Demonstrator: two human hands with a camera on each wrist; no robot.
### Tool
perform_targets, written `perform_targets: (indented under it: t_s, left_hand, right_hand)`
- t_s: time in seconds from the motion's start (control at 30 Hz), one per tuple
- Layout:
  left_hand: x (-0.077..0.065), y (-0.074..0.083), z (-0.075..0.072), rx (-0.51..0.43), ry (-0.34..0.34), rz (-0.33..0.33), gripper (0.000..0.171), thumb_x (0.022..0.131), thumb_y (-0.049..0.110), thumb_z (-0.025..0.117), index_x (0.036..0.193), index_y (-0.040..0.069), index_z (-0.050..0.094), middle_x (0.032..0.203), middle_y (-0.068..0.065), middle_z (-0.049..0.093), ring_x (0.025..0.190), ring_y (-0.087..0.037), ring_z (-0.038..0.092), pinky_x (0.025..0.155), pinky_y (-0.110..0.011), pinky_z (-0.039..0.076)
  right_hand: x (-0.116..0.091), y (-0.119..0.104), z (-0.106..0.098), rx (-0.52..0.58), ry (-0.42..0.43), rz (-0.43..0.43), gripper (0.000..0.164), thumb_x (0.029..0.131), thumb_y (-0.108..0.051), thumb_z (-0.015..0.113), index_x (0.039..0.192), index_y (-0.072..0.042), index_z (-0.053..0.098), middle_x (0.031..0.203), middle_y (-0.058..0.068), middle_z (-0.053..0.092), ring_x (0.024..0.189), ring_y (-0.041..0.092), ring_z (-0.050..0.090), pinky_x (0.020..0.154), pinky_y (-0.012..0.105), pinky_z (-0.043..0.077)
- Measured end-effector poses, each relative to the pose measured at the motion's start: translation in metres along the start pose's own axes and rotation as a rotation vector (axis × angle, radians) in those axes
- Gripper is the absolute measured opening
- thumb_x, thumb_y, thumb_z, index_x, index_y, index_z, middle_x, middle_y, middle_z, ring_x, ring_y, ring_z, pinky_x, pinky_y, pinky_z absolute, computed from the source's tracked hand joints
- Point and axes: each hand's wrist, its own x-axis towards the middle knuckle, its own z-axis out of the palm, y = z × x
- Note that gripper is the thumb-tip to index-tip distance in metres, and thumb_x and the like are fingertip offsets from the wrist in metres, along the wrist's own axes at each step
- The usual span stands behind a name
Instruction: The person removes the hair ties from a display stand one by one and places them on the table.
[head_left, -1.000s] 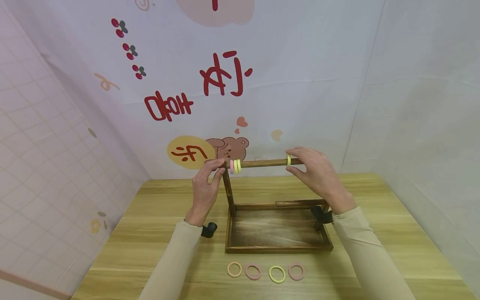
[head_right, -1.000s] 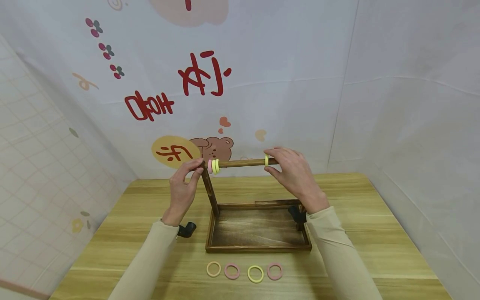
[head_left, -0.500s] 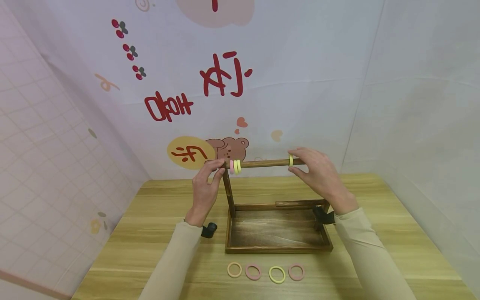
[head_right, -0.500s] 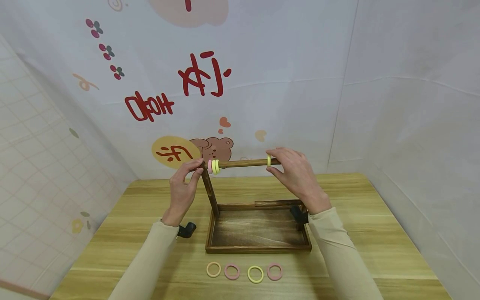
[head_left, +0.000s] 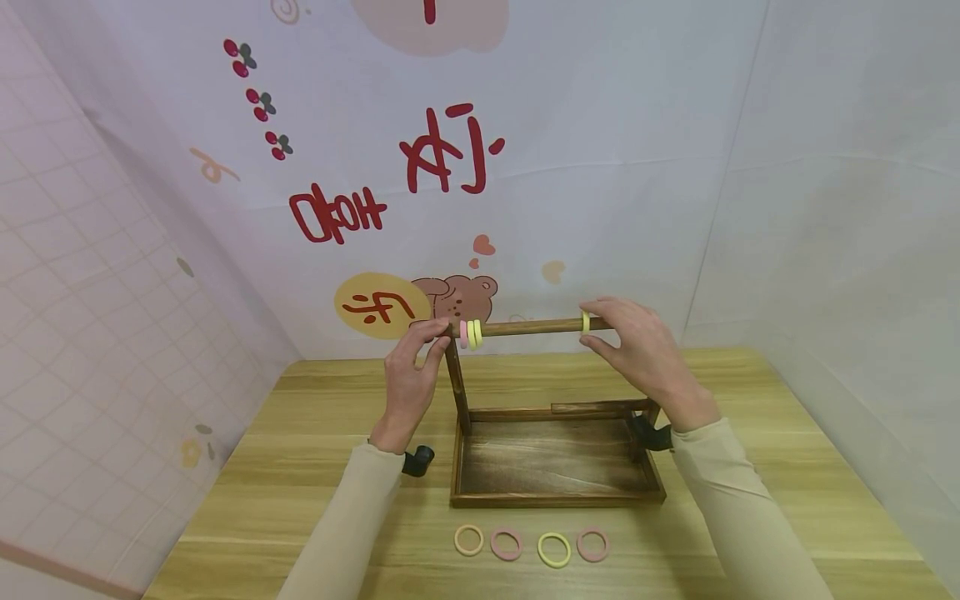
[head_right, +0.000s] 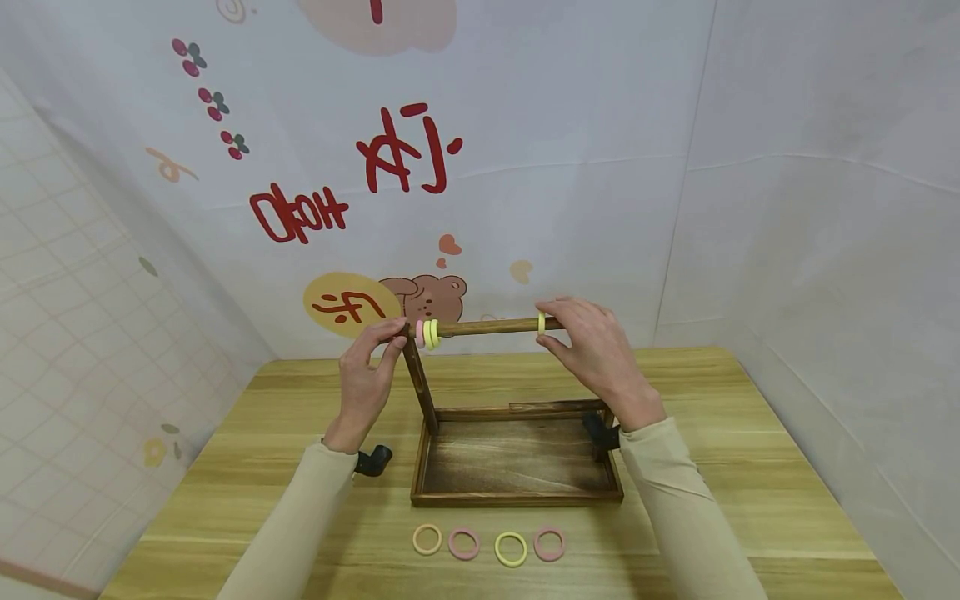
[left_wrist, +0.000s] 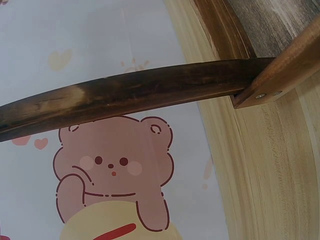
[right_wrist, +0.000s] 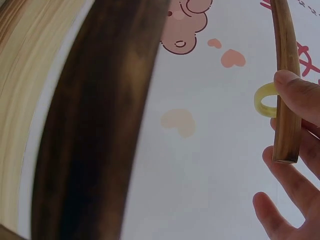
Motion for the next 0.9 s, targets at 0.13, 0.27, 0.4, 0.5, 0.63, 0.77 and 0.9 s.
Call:
perform_targets:
  t_s: [0.13, 0.27, 0.4, 0.5, 0.63, 0.77, 0.9]
  left_hand:
    - [-0.0001, 0.0, -0.0001, 0.007, -0.002, -0.004, 0.023, 0.093, -0.003, 0.073, 0.115, 0.002, 0.075, 0.118, -0.01, 0.074, 0.105, -0.027, 0.072, 0.093, -0.028, 0.057]
    - [-0.0001, 0.0006, -0.0001, 0.007, -0.002, -0.009, 0.023, 0.092, -0.003, 0.074, 0.115, 0.002, 0.074, 0.118, -0.011, 0.074, 0.105, -0.028, 0.072, 0.093, -0.028, 0.057]
    - [0.0, 0.0015, 0.0, 0.001, -0.005, -0.016, 0.022, 0.092, -0.003, 0.074, 0.114, 0.001, 0.074, 0.118, -0.011, 0.074, 0.106, -0.029, 0.072, 0.094, -0.026, 0.056]
    - [-0.0004, 0.0018, -0.0002, -0.003, -0.007, -0.023, 0.022, 0.092, -0.003, 0.074, 0.114, 0.001, 0.074, 0.119, -0.011, 0.074, 0.106, -0.029, 0.072, 0.095, -0.024, 0.055]
    - [-0.0001, 0.0026, -0.0004, -0.007, -0.009, -0.021, 0.023, 0.092, -0.003, 0.074, 0.115, 0.001, 0.074, 0.119, -0.011, 0.074, 0.107, -0.029, 0.072, 0.095, -0.022, 0.054]
    - [-0.0003, 0.002, -0.0006, -0.007, -0.01, -0.015, 0.023, 0.092, -0.003, 0.074, 0.115, 0.001, 0.074, 0.119, -0.011, 0.074, 0.107, -0.028, 0.071, 0.095, -0.023, 0.055]
    - [-0.0006, 0.0005, -0.0004, -0.003, -0.006, -0.009, 0.023, 0.093, -0.003, 0.074, 0.115, 0.002, 0.074, 0.119, -0.01, 0.074, 0.107, -0.028, 0.072, 0.095, -0.026, 0.056]
  right_hand:
    - [-0.001, 0.0008, -0.0005, 0.003, 0.001, 0.007, 0.05, 0.085, -0.011, 0.087, 0.13, -0.002, 0.069, 0.126, 0.017, 0.071, 0.124, 0.039, 0.061, 0.102, 0.063, 0.047]
    - [-0.0021, 0.0017, -0.0015, -0.003, -0.003, 0.015, 0.05, 0.085, -0.011, 0.087, 0.131, -0.002, 0.068, 0.127, 0.017, 0.071, 0.123, 0.039, 0.061, 0.102, 0.063, 0.046]
    - [-0.0032, 0.0026, -0.0029, -0.008, -0.001, 0.02, 0.05, 0.085, -0.011, 0.087, 0.13, -0.001, 0.069, 0.127, 0.018, 0.071, 0.122, 0.04, 0.062, 0.101, 0.064, 0.047]
    - [-0.0041, 0.0029, -0.003, -0.006, 0.006, 0.019, 0.05, 0.085, -0.011, 0.087, 0.13, -0.001, 0.069, 0.126, 0.018, 0.071, 0.122, 0.04, 0.062, 0.101, 0.064, 0.047]
    - [-0.0056, 0.0044, -0.003, -0.004, 0.022, 0.011, 0.05, 0.084, -0.01, 0.087, 0.129, -0.001, 0.069, 0.125, 0.018, 0.071, 0.122, 0.04, 0.062, 0.101, 0.064, 0.047]
    - [-0.0064, 0.0054, -0.0035, -0.005, 0.029, 0.005, 0.051, 0.083, -0.009, 0.088, 0.129, -0.001, 0.068, 0.124, 0.018, 0.071, 0.121, 0.04, 0.062, 0.101, 0.064, 0.047]
    - [-0.0063, 0.0055, -0.0043, -0.003, 0.032, 0.003, 0.051, 0.082, -0.008, 0.088, 0.129, -0.001, 0.068, 0.122, 0.018, 0.072, 0.121, 0.041, 0.062, 0.101, 0.064, 0.046]
